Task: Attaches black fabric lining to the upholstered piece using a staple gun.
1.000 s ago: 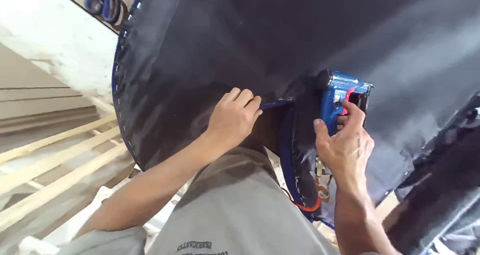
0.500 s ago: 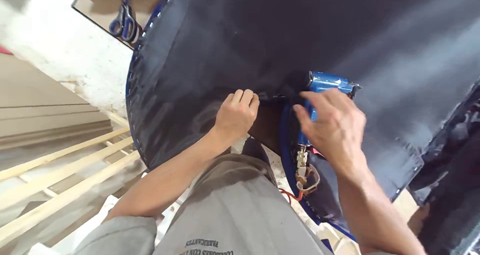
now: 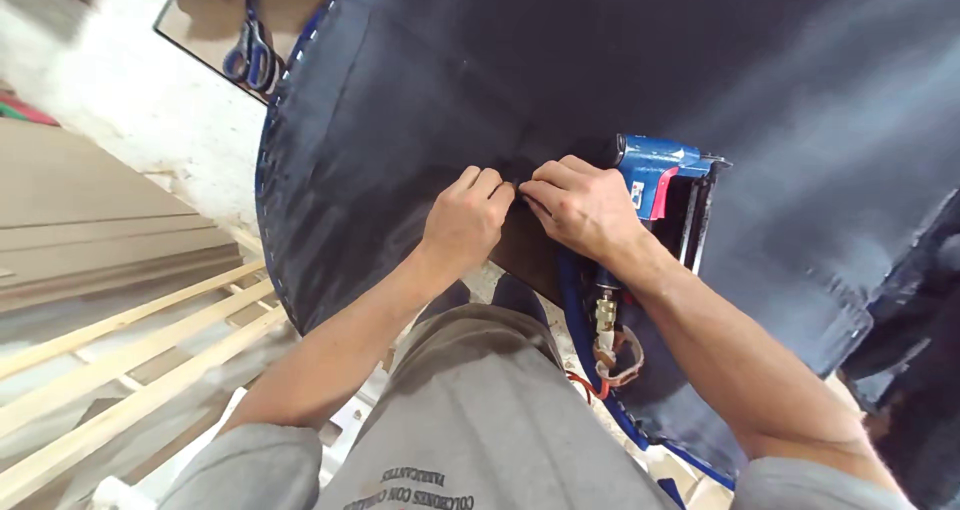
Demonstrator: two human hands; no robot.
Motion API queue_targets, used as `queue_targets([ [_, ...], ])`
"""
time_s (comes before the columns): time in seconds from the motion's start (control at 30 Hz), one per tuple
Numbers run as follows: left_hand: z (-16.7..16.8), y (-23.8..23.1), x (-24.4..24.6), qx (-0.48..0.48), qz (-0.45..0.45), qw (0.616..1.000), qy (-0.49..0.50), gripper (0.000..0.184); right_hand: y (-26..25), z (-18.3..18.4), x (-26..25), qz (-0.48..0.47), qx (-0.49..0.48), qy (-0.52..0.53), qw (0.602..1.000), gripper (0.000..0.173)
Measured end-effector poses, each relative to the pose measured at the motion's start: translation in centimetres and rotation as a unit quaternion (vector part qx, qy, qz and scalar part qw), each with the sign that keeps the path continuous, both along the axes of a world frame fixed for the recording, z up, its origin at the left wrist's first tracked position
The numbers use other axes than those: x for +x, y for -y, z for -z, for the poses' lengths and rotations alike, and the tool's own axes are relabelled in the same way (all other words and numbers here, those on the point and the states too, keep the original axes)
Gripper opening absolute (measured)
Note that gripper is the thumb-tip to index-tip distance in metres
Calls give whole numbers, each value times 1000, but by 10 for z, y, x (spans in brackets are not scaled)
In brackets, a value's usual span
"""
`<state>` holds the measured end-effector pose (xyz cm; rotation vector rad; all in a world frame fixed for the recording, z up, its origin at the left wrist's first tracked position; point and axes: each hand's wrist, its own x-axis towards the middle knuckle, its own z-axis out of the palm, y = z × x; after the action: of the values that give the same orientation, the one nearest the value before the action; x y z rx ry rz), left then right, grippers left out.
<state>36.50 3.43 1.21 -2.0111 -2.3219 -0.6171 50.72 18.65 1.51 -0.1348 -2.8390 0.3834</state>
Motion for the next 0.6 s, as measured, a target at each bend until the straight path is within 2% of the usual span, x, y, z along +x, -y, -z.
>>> queue_targets([
  [0.1,5,-2,-4,67,23,996,-59,15,2,2,1,9,14,-29,999,15],
  [0.2,11,0,-5,94,48,992,-75,16,4,2,3,6,16,-25,1000,17],
  [0.4,13,0,-5,92,63,993,-50,17,6,-3,2,-7,14,13,1000,17],
  [0.6,5,-2,-9,48,86,995,-28,18,5,-10,-3,-46,26,41,998,15],
])
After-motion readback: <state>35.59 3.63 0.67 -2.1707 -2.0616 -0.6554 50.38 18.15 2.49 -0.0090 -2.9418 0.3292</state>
